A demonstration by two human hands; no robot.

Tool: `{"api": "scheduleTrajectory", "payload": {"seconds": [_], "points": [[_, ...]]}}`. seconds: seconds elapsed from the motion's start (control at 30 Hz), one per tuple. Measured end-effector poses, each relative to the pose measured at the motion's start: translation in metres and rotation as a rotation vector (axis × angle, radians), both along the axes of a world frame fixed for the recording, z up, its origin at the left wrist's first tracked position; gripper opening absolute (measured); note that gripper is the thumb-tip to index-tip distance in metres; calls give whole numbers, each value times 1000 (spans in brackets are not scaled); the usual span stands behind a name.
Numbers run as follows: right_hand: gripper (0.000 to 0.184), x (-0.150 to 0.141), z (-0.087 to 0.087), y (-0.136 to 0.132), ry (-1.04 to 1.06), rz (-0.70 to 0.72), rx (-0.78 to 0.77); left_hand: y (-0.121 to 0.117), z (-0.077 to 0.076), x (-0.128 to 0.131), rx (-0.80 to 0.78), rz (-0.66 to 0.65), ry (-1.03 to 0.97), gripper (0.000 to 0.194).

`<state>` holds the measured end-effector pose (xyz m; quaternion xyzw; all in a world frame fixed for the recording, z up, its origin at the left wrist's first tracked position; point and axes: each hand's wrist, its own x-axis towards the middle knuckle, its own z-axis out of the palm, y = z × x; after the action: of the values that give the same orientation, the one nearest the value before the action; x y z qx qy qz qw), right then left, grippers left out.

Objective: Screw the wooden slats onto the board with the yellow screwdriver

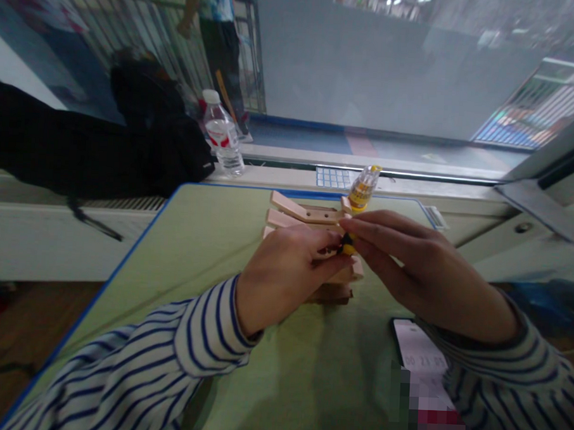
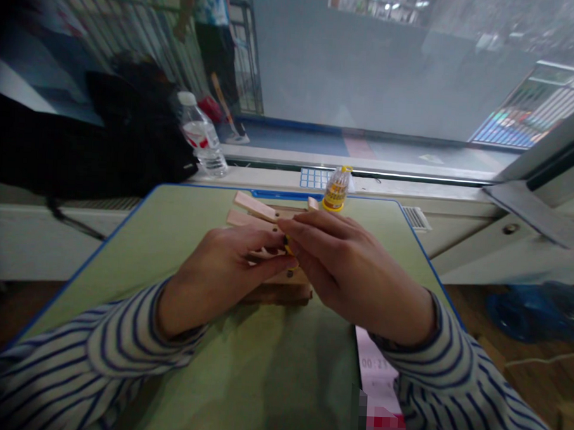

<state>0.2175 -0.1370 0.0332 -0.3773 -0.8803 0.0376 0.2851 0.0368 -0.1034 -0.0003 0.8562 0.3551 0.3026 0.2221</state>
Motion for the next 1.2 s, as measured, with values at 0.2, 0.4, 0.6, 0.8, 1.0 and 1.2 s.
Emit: {"api": "scheduleTrajectory", "payload": {"seconds": [0.2, 0.4, 0.6, 0.8, 1.0, 1.2], "points": [[36, 0, 0, -1, -6, -31, 0, 1, 1, 0, -6, -27, 20, 15], [29, 0, 0, -1, -22, -18, 0, 2, 1, -2, 18, -17, 46, 14], [27, 1, 0, 0, -35, -40, 25, 2, 2, -3, 18, -53, 40, 10], [25, 2, -2, -1, -49, -66, 42, 3, 1, -4, -1, -98, 19, 14], [24, 2, -1, 0, -48, -52, 37, 5, 0, -4, -51, -106, 32, 15], [26, 0, -2, -1, -47, -55, 11, 4, 1, -4, -64, -72, -43, 13]]}}
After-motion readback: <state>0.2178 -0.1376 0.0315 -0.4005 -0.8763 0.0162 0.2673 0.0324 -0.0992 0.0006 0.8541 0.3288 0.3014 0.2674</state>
